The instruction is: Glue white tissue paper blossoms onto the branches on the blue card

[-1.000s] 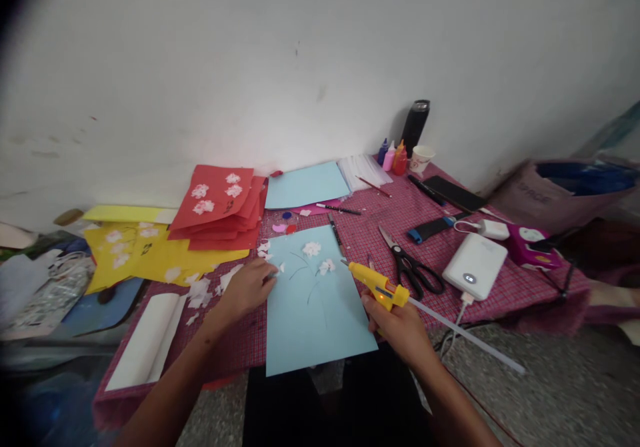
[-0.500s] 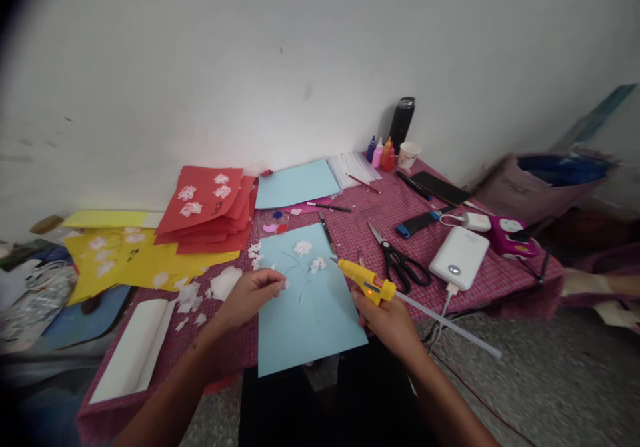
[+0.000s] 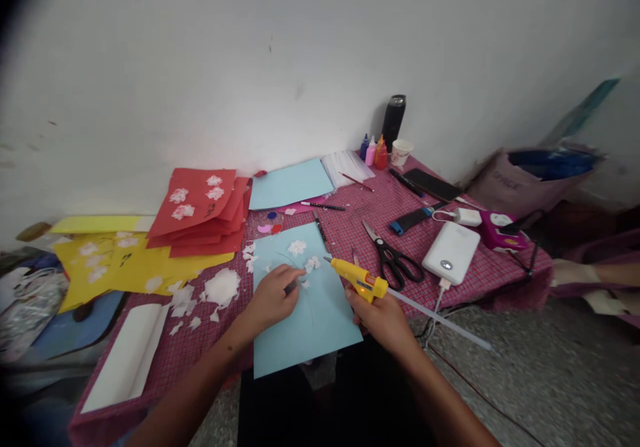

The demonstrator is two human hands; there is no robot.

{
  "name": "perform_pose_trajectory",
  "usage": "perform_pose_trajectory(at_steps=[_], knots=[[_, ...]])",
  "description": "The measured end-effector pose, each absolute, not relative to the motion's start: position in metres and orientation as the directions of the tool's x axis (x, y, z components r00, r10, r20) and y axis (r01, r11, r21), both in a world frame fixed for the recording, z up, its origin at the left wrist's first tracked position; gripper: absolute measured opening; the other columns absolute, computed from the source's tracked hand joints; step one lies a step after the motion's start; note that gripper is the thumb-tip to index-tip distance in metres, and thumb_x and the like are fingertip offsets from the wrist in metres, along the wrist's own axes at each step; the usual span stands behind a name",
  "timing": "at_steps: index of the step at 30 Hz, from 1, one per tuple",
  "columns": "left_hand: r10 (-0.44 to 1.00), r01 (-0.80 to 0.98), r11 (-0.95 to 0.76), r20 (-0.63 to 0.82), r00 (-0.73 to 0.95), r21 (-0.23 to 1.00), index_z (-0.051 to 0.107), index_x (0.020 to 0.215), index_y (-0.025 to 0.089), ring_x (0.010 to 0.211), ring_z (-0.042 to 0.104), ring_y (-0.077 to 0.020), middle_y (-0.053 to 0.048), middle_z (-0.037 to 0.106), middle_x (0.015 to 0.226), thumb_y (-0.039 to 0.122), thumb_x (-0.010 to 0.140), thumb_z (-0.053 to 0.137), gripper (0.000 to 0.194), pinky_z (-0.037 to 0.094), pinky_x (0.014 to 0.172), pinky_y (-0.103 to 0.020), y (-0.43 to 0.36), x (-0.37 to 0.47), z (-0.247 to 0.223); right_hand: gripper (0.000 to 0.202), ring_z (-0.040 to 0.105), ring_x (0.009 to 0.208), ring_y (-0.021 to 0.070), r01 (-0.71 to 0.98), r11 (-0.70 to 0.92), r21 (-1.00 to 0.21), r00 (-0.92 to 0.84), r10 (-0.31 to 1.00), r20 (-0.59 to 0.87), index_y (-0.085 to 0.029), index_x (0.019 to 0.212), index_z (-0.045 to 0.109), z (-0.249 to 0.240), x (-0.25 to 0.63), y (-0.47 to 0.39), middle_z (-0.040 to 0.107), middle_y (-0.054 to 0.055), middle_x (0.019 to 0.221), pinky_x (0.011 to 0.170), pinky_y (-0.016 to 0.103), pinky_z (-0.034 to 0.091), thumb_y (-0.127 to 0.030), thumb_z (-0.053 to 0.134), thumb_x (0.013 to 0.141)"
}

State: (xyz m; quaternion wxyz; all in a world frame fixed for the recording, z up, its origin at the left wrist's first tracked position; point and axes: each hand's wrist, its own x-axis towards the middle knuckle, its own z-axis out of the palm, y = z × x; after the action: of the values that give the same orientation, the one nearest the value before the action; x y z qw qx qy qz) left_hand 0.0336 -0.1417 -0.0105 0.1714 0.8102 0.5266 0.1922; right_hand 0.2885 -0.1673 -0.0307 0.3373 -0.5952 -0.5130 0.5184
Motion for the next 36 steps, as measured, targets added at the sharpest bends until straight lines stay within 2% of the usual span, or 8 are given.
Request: perform_pose_trajectory(at_steps=[2,6,10,13,18,23,36], knots=[[0.929,0.797,-0.366,0.133,0.347,0.481,0.059,0.118,0.02,0.097,0.057,-0.0198,-0.006,0.062,0.105,0.013,0.079,0.056,0.039,0.046,0.089,-0.033,-0.146,0.035,-0.007,0.034,0.055,0.05,0.0164,0.249,-0.263,-0.932,-0.057,0.957,-0.285,-0.019,0.092,0.065,-0.031,0.288,-0.167,0.06,-0.001,0.054,0.049,0.027,0.043,-0.05,0.06,0.081],[0.944,0.848,-0.328,0.123,0.305,0.416,0.059,0.109,0.02,0.099,0.056,-0.0232,-0.007,0.061,0.105,0.028,0.079,0.065,0.031,0.046,0.09,-0.037,-0.152,0.042,-0.006,0.034,0.055,0.05,0.0164,0.231,-0.27,-0.935,-0.057,0.955,-0.291,-0.018,0.092,0.065,-0.027,0.287,-0.167,0.059,-0.001,0.054,0.048,0.027,0.042,-0.05,0.061,0.08],[0.942,0.892,-0.336,0.123,0.313,0.304,0.062,0.094,0.02,0.092,0.057,-0.0228,-0.007,0.061,0.093,0.033,0.086,0.059,0.016,0.045,0.085,-0.037,-0.152,0.049,-0.012,0.031,0.056,0.051,0.0169,0.257,-0.264,-0.93,-0.053,0.957,-0.286,-0.019,0.088,0.065,-0.022,0.286,-0.168,0.06,-0.001,0.056,0.049,0.028,0.044,-0.049,0.06,0.081],[0.933,0.896,-0.357,0.135,0.333,0.263,0.063,0.088,0.019,0.089,0.056,-0.0214,-0.007,0.06,0.089,0.03,0.092,0.05,0.018,0.045,0.084,-0.036,-0.151,0.05,-0.017,0.03,0.057,0.051,0.0169,0.27,-0.254,-0.929,-0.049,0.96,-0.277,-0.02,0.087,0.065,-0.019,0.286,-0.168,0.06,-0.001,0.057,0.05,0.028,0.046,-0.048,0.059,0.082],[0.921,0.877,-0.388,0.149,0.36,0.284,0.065,0.091,0.02,0.088,0.057,-0.0201,-0.006,0.061,0.088,0.029,0.096,0.044,0.023,0.045,0.083,-0.034,-0.148,0.052,-0.016,0.031,0.058,0.051,0.0173,0.275,-0.257,-0.926,-0.05,0.958,-0.281,-0.02,0.089,0.066,-0.02,0.287,-0.169,0.06,0.0,0.055,0.05,0.028,0.047,-0.049,0.059,0.082],[0.926,0.865,-0.377,0.141,0.349,0.333,0.064,0.092,0.02,0.084,0.057,-0.0183,-0.005,0.062,0.088,0.028,0.095,0.047,0.02,0.045,0.079,-0.031,-0.138,0.061,-0.014,0.033,0.057,0.048,0.0166,0.266,-0.283,-0.921,-0.044,0.951,-0.305,-0.02,0.091,0.067,-0.028,0.289,-0.17,0.061,0.0,0.054,0.049,0.028,0.047,-0.051,0.058,0.083],[0.944,0.884,-0.331,0.121,0.307,0.331,0.063,0.088,0.021,0.084,0.058,-0.0182,-0.004,0.063,0.086,0.027,0.094,0.048,0.017,0.043,0.077,-0.03,-0.127,0.066,-0.016,0.034,0.059,0.052,0.0174,0.261,-0.288,-0.921,-0.063,0.947,-0.314,-0.021,0.092,0.068,-0.038,0.292,-0.17,0.063,0.0,0.057,0.051,0.028,0.045,-0.051,0.057,0.084]])
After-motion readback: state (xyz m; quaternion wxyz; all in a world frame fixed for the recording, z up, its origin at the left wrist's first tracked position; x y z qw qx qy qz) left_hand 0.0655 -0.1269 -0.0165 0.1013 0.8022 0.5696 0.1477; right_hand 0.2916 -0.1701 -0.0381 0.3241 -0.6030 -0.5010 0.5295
